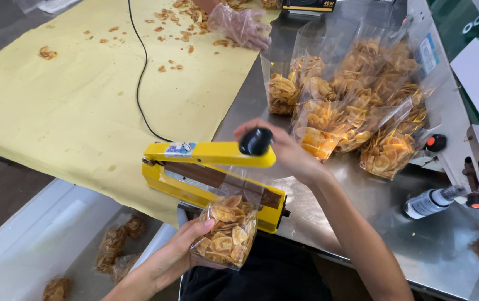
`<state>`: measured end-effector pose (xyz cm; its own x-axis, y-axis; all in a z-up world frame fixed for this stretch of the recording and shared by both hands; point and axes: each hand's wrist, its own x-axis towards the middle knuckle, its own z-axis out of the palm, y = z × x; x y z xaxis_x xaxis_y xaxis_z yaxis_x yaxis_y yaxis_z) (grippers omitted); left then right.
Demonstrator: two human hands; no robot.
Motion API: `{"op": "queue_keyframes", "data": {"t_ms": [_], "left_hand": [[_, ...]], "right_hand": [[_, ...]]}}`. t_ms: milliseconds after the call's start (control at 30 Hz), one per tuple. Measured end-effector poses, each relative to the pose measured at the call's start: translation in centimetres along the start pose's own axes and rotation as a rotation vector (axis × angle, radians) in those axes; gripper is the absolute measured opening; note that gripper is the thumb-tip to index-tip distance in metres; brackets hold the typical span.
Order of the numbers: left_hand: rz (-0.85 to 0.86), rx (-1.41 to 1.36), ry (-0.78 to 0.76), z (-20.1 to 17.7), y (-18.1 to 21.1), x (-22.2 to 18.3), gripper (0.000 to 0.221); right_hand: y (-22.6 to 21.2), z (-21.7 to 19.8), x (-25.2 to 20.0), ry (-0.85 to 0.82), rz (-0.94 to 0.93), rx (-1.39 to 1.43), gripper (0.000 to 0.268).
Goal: The person fills clear plastic bags with dried banana chips and seals them using a yellow impulse sealer. The person repeatedly picks up bags, aligns the open ends in the sealer, and places the sealed bags on the table.
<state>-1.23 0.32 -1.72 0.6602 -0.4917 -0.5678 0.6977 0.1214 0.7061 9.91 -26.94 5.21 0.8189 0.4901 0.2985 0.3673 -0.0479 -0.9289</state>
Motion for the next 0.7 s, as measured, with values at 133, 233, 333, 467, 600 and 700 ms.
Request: {"op": "queue_keyframes", "data": {"t_ms": [133, 233, 333, 467, 600, 700], "left_hand": [[0.008, -0.013, -0.004, -0.1, -0.2, 0.0, 0.078], [-0.009, -0.018, 0.039, -0.4, -0.3, 0.2, 0.078], [0.003, -0.026, 0.045, -0.3, -0.8, 0.3, 0.078], [0.032, -0.031, 0.001, 0.1, -0.1, 0.3, 0.079], [0.129, -0.005, -0.177, -0.3, -0.6, 0.4, 0.078], [0.038, -0.017, -0.057, -0.4, -0.5, 0.3, 0.074]], "right_hand": [[2.1, 1.3, -0.9, -0.187, 0.136, -0.095, 0.048], [3.0, 2.5, -1.3, -0.133, 0.325, -0.154, 0.047], [3.1, 2.5, -1.9, -0.112, 0.340, -0.199, 0.042], [2.7, 1.2, -2.2, -0.152, 0.245, -0.190, 0.035], [3.9, 0.2, -3.2, -0.272, 0.521, -0.041, 0.033], [4.1, -0.8, -3.6, -0.274, 0.355, -0.237, 0.031]]}}
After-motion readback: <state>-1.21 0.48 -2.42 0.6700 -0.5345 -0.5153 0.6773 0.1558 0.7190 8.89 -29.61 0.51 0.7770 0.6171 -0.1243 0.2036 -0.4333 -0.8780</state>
